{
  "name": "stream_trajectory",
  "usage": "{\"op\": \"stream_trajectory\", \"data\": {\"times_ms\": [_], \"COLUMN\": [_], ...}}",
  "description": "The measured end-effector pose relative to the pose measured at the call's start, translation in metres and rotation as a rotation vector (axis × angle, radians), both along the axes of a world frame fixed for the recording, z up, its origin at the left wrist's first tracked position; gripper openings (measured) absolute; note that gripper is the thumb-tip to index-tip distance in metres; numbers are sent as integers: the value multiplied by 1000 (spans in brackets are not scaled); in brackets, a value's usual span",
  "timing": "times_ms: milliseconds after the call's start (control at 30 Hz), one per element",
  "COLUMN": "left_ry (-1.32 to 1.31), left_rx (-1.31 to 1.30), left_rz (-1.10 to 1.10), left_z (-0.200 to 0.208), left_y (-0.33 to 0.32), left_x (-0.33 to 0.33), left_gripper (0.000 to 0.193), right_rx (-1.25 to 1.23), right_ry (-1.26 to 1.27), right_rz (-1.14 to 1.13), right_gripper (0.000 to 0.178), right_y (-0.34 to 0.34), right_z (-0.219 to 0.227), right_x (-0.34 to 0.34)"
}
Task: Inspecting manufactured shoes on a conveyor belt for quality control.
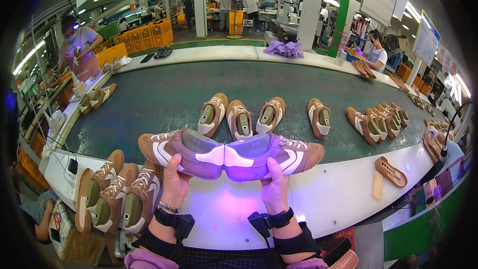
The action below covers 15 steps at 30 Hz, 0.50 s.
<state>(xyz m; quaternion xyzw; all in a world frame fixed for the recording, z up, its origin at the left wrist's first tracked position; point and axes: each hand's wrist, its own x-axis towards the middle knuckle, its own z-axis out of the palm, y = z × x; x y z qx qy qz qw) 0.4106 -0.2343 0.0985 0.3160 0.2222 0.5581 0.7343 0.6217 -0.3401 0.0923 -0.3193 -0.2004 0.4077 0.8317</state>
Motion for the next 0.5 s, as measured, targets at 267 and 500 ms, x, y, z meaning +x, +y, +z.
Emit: {"op": "stream_trajectory", "data": {"times_ms": [267,500], "left_ry": [2,53], "left_rx": [13,-36], "left_rz": [-14,-66], "left_z": [1,-2], "left_y": [-2,-1], "left_x": [-2,1], "left_gripper": [50,48], "right_rx": [11,1], "right_ry": [17,82], "right_rz": [-2,61], "right_gripper": [40,36], "right_y": [-5,-1], "right_z": [7,-5], "right_x": [-3,8]}}
